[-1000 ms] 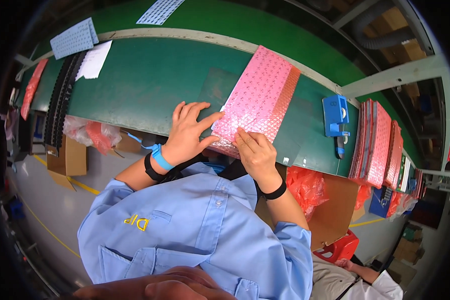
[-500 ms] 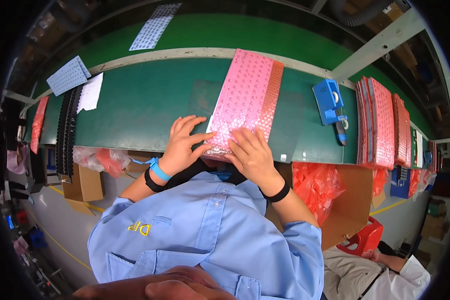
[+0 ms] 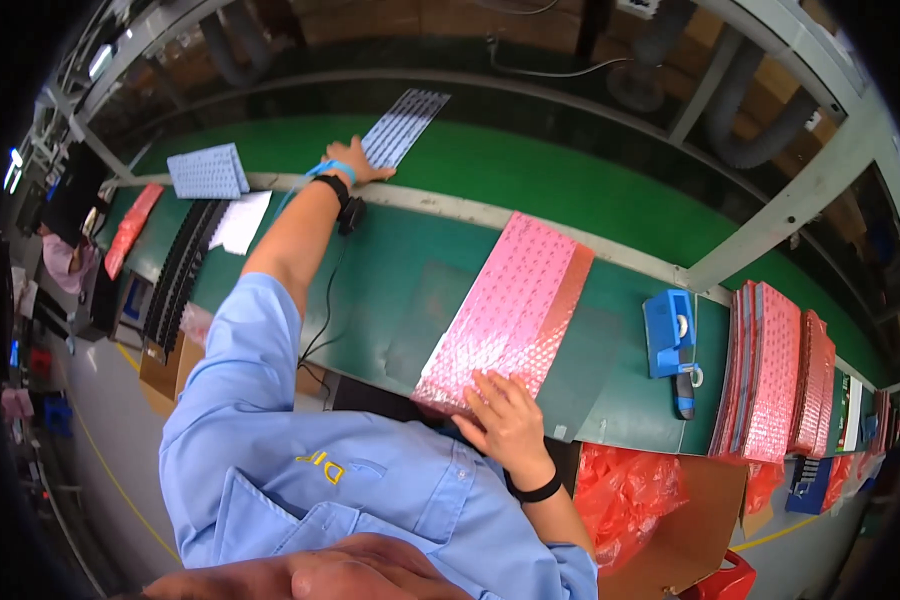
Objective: Packing flat electronic components into pink anti-static bubble wrap sleeves at a factory workstation.
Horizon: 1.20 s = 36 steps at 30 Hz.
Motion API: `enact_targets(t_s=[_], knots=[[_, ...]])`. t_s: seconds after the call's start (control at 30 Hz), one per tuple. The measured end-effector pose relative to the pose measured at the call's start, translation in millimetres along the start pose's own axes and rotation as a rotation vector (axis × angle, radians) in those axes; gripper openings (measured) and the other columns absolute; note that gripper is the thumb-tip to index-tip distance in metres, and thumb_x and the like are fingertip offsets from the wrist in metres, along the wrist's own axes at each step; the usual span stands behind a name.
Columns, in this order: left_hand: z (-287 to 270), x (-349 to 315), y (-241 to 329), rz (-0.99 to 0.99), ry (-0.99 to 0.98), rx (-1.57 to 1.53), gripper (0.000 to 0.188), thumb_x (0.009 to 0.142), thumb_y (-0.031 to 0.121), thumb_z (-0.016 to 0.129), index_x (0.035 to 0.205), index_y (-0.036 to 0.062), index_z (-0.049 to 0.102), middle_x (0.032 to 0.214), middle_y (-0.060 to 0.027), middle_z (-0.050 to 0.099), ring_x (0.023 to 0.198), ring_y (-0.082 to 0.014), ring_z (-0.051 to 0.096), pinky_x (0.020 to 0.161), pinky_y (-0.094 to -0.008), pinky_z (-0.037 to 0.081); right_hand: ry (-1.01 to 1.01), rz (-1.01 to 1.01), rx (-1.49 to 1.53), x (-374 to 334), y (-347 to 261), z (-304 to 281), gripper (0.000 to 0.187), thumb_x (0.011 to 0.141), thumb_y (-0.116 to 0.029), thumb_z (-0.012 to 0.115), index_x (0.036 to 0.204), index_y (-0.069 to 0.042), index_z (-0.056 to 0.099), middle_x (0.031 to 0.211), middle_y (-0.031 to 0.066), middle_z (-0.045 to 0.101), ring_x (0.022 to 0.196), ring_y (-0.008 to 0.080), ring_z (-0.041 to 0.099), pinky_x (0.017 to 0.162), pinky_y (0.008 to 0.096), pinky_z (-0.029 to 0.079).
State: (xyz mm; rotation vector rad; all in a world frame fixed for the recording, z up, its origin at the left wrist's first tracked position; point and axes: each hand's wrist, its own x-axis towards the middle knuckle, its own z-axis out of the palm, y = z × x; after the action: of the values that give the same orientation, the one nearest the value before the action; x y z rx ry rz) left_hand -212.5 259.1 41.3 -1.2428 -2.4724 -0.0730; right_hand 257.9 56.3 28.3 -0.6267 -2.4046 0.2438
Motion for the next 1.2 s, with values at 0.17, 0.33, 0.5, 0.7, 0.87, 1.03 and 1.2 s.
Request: enact_targets(t_s=[0.17, 0.33, 0.5, 0.7, 0.87, 1.03, 1.2], knots=[[12, 22, 9, 0.092, -0.410, -0.234, 0.100, 0.065, 0.063, 0.077, 0.131, -0.0052, 0.047, 0.121, -0.0211, 0.060, 0.108, -0.0311, 0.061, 0.094, -0.0391, 0.048, -0.026, 0.000, 0.047, -5, 0, -1, 0.037, 0.073, -0.026, 0.080, 0.103, -0.007, 0.070, 0.120, 0.0103, 0.065, 0.107, 0.0294, 0.061, 0.093, 0.0461, 0.050], [-51, 15, 8, -0.108, -0.703, -0.760, 0.090, 0.070, 0.051, 0.078, 0.130, -0.0064, 0.044, 0.117, -0.0214, 0.061, 0.106, -0.0266, 0.062, 0.093, -0.0364, 0.049, -0.073, -0.017, 0.097, 10, 0, -18, 0.043, 0.071, -0.025, 0.082, 0.107, -0.006, 0.069, 0.121, 0.0120, 0.064, 0.107, 0.0304, 0.061, 0.091, 0.0431, 0.051], [-126, -93, 15, 0.012, -0.633, -1.244, 0.072, 0.075, 0.039, 0.078, 0.127, 0.0021, 0.044, 0.108, -0.0107, 0.062, 0.101, -0.0184, 0.062, 0.088, -0.0379, 0.051, -0.114, 0.159, 0.268, 10, 5, -31, 0.060, 0.070, -0.025, 0.084, 0.122, -0.004, 0.063, 0.127, 0.0139, 0.061, 0.107, 0.0294, 0.060, 0.090, 0.0389, 0.051], [-202, -257, 13, 0.643, -0.248, -1.179, 0.086, 0.064, 0.032, 0.087, 0.130, 0.0016, 0.041, 0.127, -0.0213, 0.053, 0.117, -0.0352, 0.055, 0.101, -0.0440, 0.044, 0.232, 0.617, 1.525, 70, 51, -118, 0.062, 0.099, -0.052, 0.046, 0.136, -0.002, 0.047, 0.121, 0.0156, 0.063, 0.062, 0.0157, 0.059, 0.044, 0.0232, 0.045], [-193, -299, 21, 0.710, 0.251, -1.080, 0.092, 0.058, 0.041, 0.089, 0.130, 0.0047, 0.046, 0.134, -0.0252, 0.046, 0.125, -0.0427, 0.046, 0.104, -0.0587, 0.036, 0.262, 0.586, 1.303, 91, 47, -161, 0.044, 0.102, -0.039, 0.050, 0.128, -0.003, 0.052, 0.103, 0.0116, 0.069, 0.054, 0.0177, 0.058, 0.042, 0.0261, 0.044], [-134, -332, 23, 0.514, 0.073, -0.966, 0.077, 0.062, 0.045, 0.086, 0.123, 0.0089, 0.056, 0.132, -0.0211, 0.050, 0.126, -0.0381, 0.046, 0.107, -0.0624, 0.029, 0.283, 0.475, 0.459, 71, 49, -132, 0.034, 0.096, -0.012, 0.060, 0.129, -0.004, 0.055, 0.104, 0.0091, 0.070, 0.060, 0.0199, 0.060, 0.054, 0.0298, 0.050], [-109, -348, 26, 0.441, 0.001, -0.917, 0.056, 0.067, 0.042, 0.084, 0.111, 0.0118, 0.068, 0.133, -0.0156, 0.054, 0.127, -0.0363, 0.046, 0.110, -0.0594, 0.026, 0.030, -0.269, -0.328, 84, 45, -92, 0.054, 0.080, -0.003, 0.062, 0.133, -0.012, 0.058, 0.120, 0.0124, 0.066, 0.068, 0.0233, 0.059, 0.064, 0.0322, 0.054]])
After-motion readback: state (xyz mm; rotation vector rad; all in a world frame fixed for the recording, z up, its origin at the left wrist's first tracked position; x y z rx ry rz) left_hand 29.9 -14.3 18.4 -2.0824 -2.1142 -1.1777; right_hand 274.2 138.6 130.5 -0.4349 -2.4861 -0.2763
